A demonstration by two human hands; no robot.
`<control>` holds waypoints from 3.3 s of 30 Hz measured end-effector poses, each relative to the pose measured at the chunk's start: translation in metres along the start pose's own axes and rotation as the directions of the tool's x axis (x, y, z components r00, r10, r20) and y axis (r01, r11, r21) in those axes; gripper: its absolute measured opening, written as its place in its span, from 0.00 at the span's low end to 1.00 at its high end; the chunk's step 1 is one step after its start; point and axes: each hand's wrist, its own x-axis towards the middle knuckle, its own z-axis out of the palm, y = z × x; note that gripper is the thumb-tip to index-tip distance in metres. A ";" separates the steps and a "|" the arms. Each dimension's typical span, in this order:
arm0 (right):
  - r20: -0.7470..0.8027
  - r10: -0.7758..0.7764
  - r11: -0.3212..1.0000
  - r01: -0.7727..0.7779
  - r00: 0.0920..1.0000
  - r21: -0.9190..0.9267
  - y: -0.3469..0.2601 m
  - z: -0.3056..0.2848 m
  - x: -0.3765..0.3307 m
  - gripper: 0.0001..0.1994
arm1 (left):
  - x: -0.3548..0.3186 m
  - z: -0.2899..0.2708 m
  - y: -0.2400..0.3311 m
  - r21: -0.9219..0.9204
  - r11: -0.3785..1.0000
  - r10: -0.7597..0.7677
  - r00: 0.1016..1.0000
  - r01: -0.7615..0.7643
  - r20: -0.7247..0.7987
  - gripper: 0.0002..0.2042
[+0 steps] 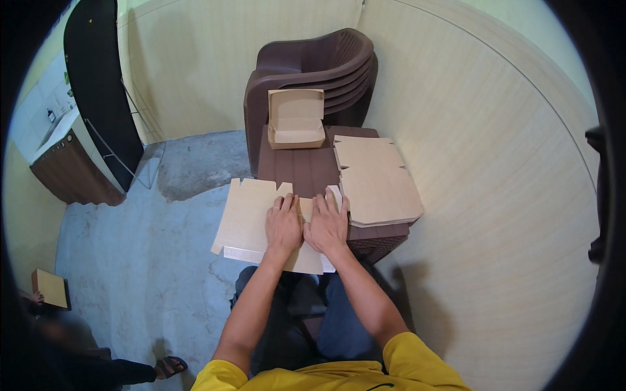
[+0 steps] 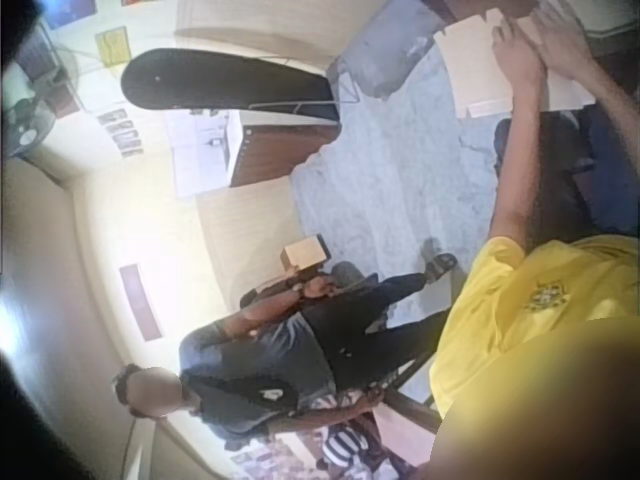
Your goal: The person assembles flat cardboard pieces into small boxes by hand. They fold the flaps, interlock the tabs, and secure the sides to form a finished box, then place it on a nearby chair before repeating the process with another piece.
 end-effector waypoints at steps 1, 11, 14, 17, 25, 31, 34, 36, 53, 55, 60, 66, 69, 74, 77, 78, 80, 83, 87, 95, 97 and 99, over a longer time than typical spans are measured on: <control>0.015 0.015 1.000 -0.015 1.000 0.006 0.002 0.000 -0.002 0.39 | 0.000 -0.001 0.001 -0.008 1.000 -0.016 1.000 0.016 0.020 0.28; 0.001 -0.002 0.998 0.002 1.000 0.057 0.021 0.012 -0.011 0.40 | -0.005 -0.025 -0.007 -0.178 0.984 0.027 0.997 -0.013 0.078 0.30; 0.010 -0.019 0.998 0.019 1.000 0.067 0.024 0.012 -0.010 0.41 | -0.019 -0.050 -0.016 -0.298 0.954 0.055 0.992 -0.020 0.110 0.34; -0.025 -0.046 0.993 0.049 0.999 0.111 0.029 0.006 -0.005 0.41 | -0.046 -0.077 -0.014 -0.302 0.934 0.239 0.962 -0.190 0.132 0.39; -0.124 -0.314 0.874 0.338 0.941 0.348 0.055 -0.016 -0.053 0.32 | -0.077 -0.083 -0.002 -0.245 0.918 0.363 0.909 -0.312 0.203 0.37; -0.121 -0.365 0.729 0.364 0.923 0.580 0.074 -0.032 -0.091 0.26 | -0.073 -0.084 -0.001 -0.333 0.908 0.327 0.927 -0.255 0.182 0.25; -0.132 -0.323 0.712 0.332 0.937 0.618 0.076 -0.025 -0.094 0.22 | -0.072 -0.084 0.001 -0.366 0.907 0.290 0.939 -0.207 0.186 0.20; -0.164 -0.297 0.725 0.334 0.941 0.602 0.074 -0.018 -0.094 0.17 | -0.070 -0.083 0.002 -0.366 0.913 0.264 0.945 -0.181 0.191 0.17; -0.282 -0.047 0.755 0.219 0.958 0.618 0.059 0.009 -0.076 0.13 | -0.053 -0.061 0.019 -0.138 0.990 0.030 0.998 -0.021 0.064 0.12; -0.309 -0.010 0.760 0.208 0.951 0.615 0.057 0.011 -0.075 0.15 | -0.055 -0.059 0.019 -0.141 0.990 0.022 0.999 -0.026 -0.031 0.12; -0.344 0.056 0.758 0.185 0.937 0.625 0.051 0.013 -0.075 0.20 | -0.057 -0.059 0.009 -0.162 0.985 0.056 0.998 -0.055 -0.003 0.14; -0.310 0.047 0.763 0.166 0.950 0.625 0.050 0.016 -0.075 0.18 | -0.060 -0.059 0.005 -0.153 0.983 0.097 0.994 -0.103 -0.043 0.10; -0.300 0.031 0.772 0.168 0.953 0.613 0.050 0.013 -0.075 0.16 | -0.059 -0.060 0.009 -0.165 0.983 0.074 0.996 -0.081 -0.050 0.10; -0.303 -0.014 0.830 0.180 0.953 0.528 0.046 0.006 -0.075 0.14 | -0.057 -0.057 0.011 -0.171 0.983 0.058 0.996 -0.069 -0.068 0.13; -0.308 -0.039 0.871 0.183 0.951 0.456 0.043 0.006 -0.071 0.13 | -0.055 -0.050 0.008 -0.201 0.979 0.025 0.997 -0.039 -0.071 0.13; -0.308 -0.052 0.887 0.185 0.950 0.423 0.042 0.006 -0.068 0.13 | -0.053 -0.048 0.007 -0.210 0.978 0.006 0.997 -0.022 -0.076 0.13; -0.308 -0.058 0.907 0.179 0.950 0.382 0.038 0.008 -0.060 0.13 | -0.046 -0.044 0.005 -0.234 0.971 -0.060 0.996 0.043 -0.063 0.13; -0.298 -0.044 0.911 0.160 0.954 0.379 0.035 0.011 -0.050 0.13 | -0.040 -0.041 0.003 -0.223 0.974 -0.053 0.996 0.036 -0.072 0.12; -0.284 -0.029 0.871 0.164 0.958 0.464 0.038 0.010 -0.048 0.14 | -0.039 -0.042 0.001 -0.270 0.960 -0.076 0.997 0.069 -0.013 0.13; -0.250 0.003 0.871 0.121 0.968 0.477 0.040 0.013 -0.041 0.14 | -0.043 -0.034 0.019 -0.258 0.950 -0.193 0.980 0.177 -0.040 0.11; -0.237 0.005 0.883 0.107 0.972 0.457 0.039 0.013 -0.040 0.14 | -0.043 -0.034 0.020 -0.261 0.944 -0.204 0.979 0.200 0.012 0.11; -0.182 0.021 0.877 0.070 0.983 0.475 0.039 0.009 -0.039 0.14 | -0.041 -0.038 0.018 -0.274 0.949 -0.163 0.987 0.158 0.003 0.13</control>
